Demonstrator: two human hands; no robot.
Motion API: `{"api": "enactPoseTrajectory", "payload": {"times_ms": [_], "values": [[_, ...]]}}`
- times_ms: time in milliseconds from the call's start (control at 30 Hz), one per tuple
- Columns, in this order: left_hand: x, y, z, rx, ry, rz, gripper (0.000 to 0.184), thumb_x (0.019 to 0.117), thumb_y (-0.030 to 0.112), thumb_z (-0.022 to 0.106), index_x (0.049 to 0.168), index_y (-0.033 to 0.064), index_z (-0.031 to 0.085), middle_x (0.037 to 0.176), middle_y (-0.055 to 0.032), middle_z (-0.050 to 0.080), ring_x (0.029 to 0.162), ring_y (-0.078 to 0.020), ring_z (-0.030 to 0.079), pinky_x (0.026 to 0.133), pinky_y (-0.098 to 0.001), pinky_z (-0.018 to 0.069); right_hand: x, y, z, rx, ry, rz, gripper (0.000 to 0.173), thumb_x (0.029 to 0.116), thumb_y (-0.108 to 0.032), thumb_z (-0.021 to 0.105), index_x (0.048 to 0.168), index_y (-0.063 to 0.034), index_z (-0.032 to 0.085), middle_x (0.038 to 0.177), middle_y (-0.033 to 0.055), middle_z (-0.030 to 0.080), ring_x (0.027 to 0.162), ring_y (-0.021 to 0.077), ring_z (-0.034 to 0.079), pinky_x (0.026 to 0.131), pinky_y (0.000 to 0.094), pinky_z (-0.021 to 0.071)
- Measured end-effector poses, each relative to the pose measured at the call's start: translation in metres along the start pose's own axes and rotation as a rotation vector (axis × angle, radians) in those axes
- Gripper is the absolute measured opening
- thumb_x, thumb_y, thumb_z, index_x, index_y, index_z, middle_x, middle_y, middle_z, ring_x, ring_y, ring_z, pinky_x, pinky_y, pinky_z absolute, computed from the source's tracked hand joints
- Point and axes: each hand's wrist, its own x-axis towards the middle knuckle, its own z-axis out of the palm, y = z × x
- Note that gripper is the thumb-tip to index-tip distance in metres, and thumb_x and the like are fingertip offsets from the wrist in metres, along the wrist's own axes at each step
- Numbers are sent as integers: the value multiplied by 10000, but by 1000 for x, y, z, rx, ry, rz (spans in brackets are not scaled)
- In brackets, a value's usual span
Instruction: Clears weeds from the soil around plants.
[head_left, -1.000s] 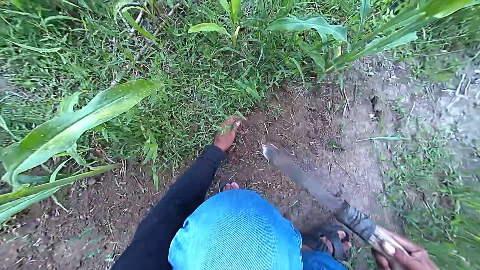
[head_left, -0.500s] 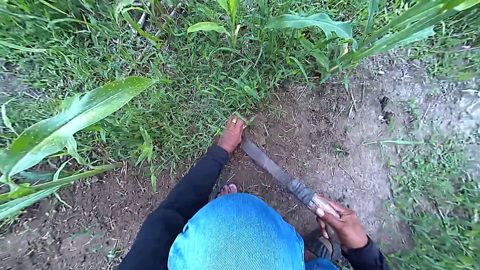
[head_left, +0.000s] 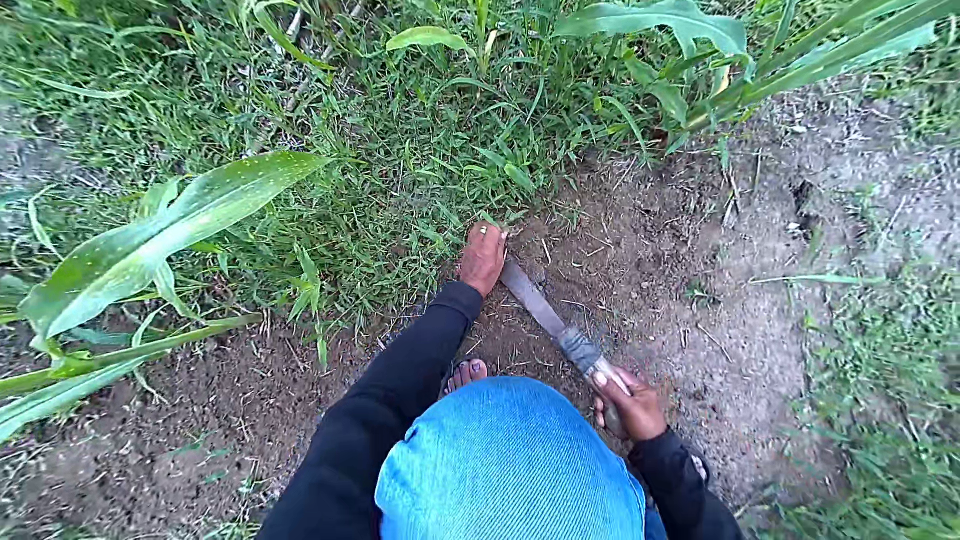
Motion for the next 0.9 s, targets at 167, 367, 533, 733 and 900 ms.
{"api": "enactPoseTrajectory", "payload": {"times_ms": [167,367,533,733,900], "values": [[23,8,-1,-137,80,-179,490,1122,264,386,1039,-134,658,956,-296,686,987,-433,690,937,-572,523,-25,-33,19,-234,-97,-134,672,759,-150,780,1351,70,551,940,11,726,621,19,662,582,214,596],[33,-1,-34,-853,480,-581,422,1117,347,332,952,63,596,699,22,514,602,-74,507,602,-294,489,-54,-55,-25,-1102,2,-645,671,800,-351,701,1378,-18,637,924,206,756,675,392,730,567,627,565],[-12,25,-64,-993,269,-704,482,1086,577,321,811,221,493,543,66,335,412,-84,309,411,-249,328,-51,-55,-86,-1011,-34,-411,671,757,-287,807,1356,-30,649,1112,205,748,932,376,746,823,640,568],[-12,23,-164,-1139,479,-745,414,1115,461,311,804,242,476,522,118,341,407,-33,320,411,-211,345,-41,-35,-68,-429,-84,-234,618,803,-208,767,1335,54,592,913,48,748,612,85,682,565,277,611],[7,41,-198,-178,229,-477,484,1009,316,669,1326,-29,547,1143,-198,667,972,-298,682,868,-488,579,-24,-23,-46,-68,-40,80,444,944,-184,566,1340,18,558,727,73,719,530,161,673,475,302,580]]}}
